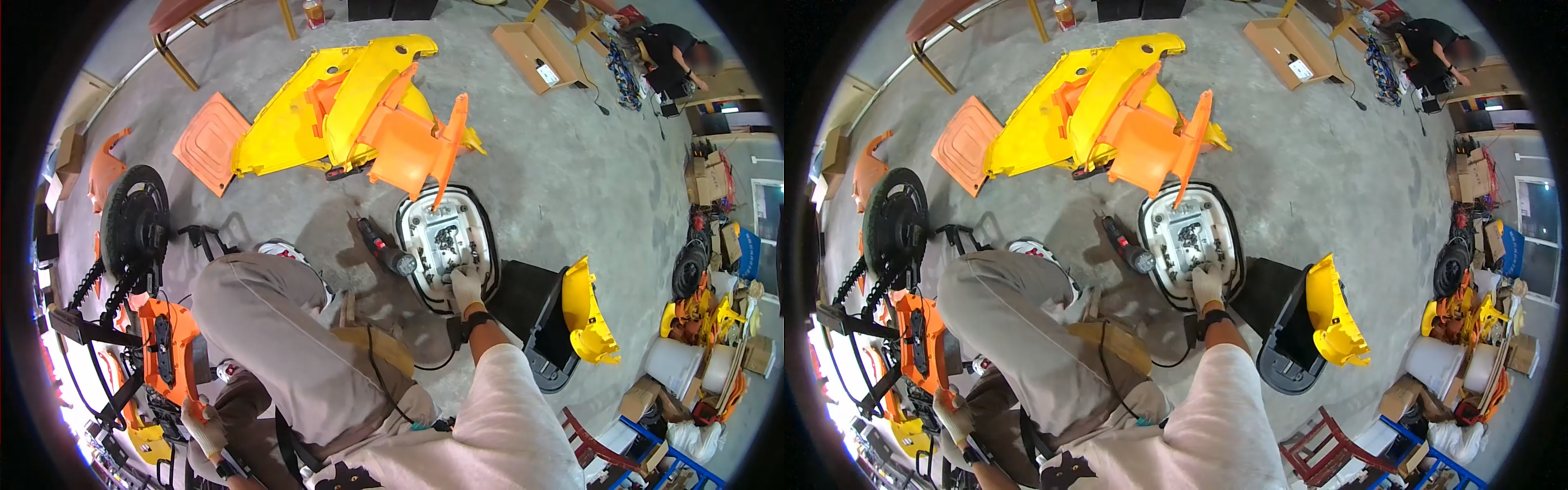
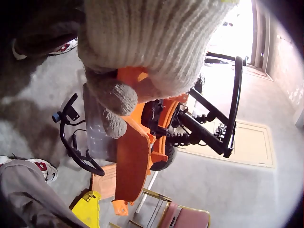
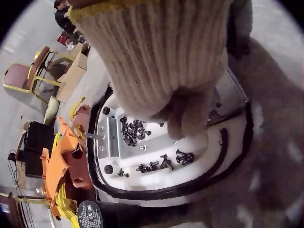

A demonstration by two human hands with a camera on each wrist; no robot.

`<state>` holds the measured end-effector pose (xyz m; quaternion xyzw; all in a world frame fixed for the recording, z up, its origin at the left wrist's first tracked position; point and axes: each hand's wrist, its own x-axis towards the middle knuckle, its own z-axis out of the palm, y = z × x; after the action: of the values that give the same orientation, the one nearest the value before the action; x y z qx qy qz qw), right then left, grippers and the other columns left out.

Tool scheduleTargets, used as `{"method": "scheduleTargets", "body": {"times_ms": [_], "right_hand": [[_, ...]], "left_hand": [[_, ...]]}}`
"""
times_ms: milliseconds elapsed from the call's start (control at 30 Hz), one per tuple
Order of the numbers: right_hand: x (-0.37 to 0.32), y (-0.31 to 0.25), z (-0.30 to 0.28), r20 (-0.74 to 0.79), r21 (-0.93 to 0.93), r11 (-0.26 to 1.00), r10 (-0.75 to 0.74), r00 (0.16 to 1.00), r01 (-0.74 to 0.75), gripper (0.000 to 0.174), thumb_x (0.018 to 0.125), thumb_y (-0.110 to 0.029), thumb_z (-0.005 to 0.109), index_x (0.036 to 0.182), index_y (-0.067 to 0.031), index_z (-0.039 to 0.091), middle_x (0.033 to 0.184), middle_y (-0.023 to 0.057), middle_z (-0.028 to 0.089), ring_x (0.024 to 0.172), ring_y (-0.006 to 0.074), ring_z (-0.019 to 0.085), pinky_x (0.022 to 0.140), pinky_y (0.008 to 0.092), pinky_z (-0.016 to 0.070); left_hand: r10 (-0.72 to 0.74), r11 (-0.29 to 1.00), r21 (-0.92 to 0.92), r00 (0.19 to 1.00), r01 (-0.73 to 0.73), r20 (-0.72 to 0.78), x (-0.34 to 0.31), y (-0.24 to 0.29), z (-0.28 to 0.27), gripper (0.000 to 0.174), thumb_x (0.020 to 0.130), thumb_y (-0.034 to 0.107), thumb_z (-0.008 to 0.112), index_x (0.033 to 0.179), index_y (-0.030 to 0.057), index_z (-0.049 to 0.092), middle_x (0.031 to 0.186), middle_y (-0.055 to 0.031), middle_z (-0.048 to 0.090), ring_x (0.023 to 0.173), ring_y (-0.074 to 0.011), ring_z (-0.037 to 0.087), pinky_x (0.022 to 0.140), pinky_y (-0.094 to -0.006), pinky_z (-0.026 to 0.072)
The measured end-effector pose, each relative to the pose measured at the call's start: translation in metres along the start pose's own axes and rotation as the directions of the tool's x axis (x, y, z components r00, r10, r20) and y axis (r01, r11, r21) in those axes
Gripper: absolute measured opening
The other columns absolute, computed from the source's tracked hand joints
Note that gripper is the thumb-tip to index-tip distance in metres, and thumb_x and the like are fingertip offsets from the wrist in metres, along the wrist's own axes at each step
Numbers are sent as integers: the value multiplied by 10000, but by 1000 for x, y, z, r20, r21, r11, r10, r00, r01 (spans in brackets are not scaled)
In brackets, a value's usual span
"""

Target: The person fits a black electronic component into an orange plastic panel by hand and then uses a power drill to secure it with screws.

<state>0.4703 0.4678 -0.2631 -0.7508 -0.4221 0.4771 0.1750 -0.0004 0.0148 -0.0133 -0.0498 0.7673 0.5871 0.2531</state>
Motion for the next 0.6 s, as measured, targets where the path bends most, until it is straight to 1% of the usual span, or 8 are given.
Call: {"method": "scheduleTargets", "body": {"times_ms": [67,100,233,333,400,433,533,600], "right_hand": [[-39,-47,-15,147,179,952,222,964,-247,237,871,-83,561,1104,-37,564,779,67,664,514,147,587,468,299,497],[-39,-38,-17,164,218,959,150,975,-184,247,874,-95,566,1115,-42,585,781,64,662,507,132,575,465,284,485],[-28,-28,-19,200,204,970,91,975,-133,224,873,-110,578,1080,-35,626,759,50,659,505,128,573,465,266,469],[0,-4,-8,105,-4,991,-135,985,136,197,872,-146,603,994,-19,691,752,45,663,513,108,575,469,258,454],[0,-23,0,16,-259,913,-322,947,314,216,866,-176,625,959,-7,723,767,109,694,569,197,640,555,316,507],[-8,-38,-2,3,-482,781,-452,892,397,224,864,-218,631,951,-40,735,841,184,707,735,317,688,702,379,540],[0,-61,9,67,-559,763,-347,935,323,230,882,-238,598,1016,-109,732,931,204,692,914,381,661,821,422,527],[2,-64,17,109,-630,659,-450,887,411,255,904,-267,547,1066,-172,720,975,173,694,937,364,657,828,440,523]], "left_hand": [[123,968,213,991,-133,58,-4,2,3,137,1013,183,478,926,90,529,790,-24,559,545,-49,422,479,-131,362],[233,873,406,962,-271,141,-5,3,4,139,1015,186,478,931,88,528,794,-28,558,552,-47,420,484,-129,360],[229,942,255,973,-220,-6,-5,1,9,162,1017,213,480,925,87,524,801,-36,562,554,-49,417,485,-128,351],[-8,1000,-9,1000,8,-11,-8,14,17,168,1016,225,484,931,87,529,808,-37,567,549,-51,414,485,-129,351],[-6,999,37,1000,6,-1,-7,14,12,168,1015,227,488,932,88,534,798,-35,569,550,-52,413,487,-132,355],[-5,999,53,1000,5,0,-5,12,9,169,1014,227,489,932,88,536,795,-34,569,550,-53,413,488,-133,356],[-10,1000,-15,999,11,44,-3,4,0,160,1015,203,484,922,85,539,774,-32,570,533,-50,404,483,-131,353],[160,981,102,986,-163,40,-16,10,16,84,990,135,522,940,71,544,762,-27,567,558,-49,426,502,-130,369]]}}
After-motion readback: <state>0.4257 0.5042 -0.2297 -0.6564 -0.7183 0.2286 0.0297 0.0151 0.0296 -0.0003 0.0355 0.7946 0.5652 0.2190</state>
